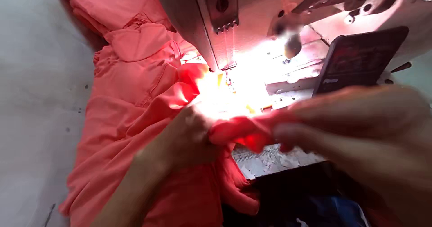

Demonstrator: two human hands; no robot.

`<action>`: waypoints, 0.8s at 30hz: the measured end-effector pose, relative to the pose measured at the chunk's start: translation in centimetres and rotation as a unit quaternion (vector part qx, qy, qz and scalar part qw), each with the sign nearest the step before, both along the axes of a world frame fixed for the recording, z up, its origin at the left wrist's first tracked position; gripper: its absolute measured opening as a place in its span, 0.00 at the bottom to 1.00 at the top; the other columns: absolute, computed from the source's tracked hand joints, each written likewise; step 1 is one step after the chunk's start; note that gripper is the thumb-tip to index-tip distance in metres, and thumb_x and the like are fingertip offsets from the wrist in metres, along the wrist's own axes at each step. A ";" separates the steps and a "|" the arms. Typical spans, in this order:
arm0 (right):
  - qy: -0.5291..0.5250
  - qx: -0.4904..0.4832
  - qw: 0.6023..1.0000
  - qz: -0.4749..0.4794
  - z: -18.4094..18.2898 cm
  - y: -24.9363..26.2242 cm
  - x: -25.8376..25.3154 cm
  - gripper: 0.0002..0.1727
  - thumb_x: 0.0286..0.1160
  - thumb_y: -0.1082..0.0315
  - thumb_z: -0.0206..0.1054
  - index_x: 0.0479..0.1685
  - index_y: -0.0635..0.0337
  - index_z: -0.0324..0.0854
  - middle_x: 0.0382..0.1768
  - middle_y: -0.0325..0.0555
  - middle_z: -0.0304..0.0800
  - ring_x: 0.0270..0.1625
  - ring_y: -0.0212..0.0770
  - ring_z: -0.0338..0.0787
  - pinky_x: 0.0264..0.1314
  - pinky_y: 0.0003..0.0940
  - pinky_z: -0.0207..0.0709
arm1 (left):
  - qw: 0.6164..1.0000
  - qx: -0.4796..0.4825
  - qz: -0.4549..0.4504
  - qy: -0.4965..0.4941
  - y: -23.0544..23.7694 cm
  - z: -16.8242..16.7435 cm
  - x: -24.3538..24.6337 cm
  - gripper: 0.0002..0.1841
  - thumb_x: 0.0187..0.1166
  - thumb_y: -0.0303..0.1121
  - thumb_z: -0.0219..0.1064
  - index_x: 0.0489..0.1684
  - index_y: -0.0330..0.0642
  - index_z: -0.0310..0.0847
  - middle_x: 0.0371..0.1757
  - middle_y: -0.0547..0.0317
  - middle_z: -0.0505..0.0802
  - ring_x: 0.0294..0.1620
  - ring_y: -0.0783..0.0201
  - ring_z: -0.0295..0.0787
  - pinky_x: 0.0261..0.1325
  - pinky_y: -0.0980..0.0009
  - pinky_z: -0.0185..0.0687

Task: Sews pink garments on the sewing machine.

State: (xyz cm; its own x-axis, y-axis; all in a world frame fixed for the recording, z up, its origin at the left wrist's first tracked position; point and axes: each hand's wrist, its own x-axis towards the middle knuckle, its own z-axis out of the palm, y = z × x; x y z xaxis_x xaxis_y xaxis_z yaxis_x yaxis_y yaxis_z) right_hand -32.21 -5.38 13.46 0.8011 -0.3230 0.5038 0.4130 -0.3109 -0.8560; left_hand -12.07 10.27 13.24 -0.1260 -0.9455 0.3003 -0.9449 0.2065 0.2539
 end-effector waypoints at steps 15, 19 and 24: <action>0.135 0.219 0.966 0.009 4.2 -0.4 2.5 0.10 0.82 0.70 0.66 0.37 0.62 0.92 0.30 0.42 0.94 0.27 0.32 0.93 0.23 0.27 0.88 | 0.993 -0.009 0.114 0.019 -1.0 0.1 -1.1 0.19 0.65 0.56 0.73 0.25 0.50 0.87 0.22 0.69 0.88 0.28 0.75 0.87 0.30 0.69 0.81; 0.125 0.217 0.968 0.023 4.2 -0.3 2.4 0.09 0.82 0.72 0.66 0.37 0.64 0.91 0.29 0.42 0.94 0.26 0.32 0.93 0.23 0.28 0.89 | 0.985 -0.040 0.170 0.007 -0.9 -0.6 -1.7 0.21 0.61 0.56 0.74 0.22 0.45 0.87 0.21 0.62 0.88 0.28 0.64 0.88 0.31 0.59 0.80; 0.118 0.170 0.978 0.028 3.3 -0.2 2.4 0.09 0.81 0.71 0.67 0.34 0.62 0.92 0.26 0.41 0.93 0.25 0.32 0.92 0.22 0.29 0.89 | 0.983 -0.053 0.176 -0.021 -0.6 -1.4 -1.9 0.16 0.58 0.45 0.73 0.30 0.39 0.87 0.31 0.52 0.91 0.39 0.55 0.91 0.43 0.53 0.82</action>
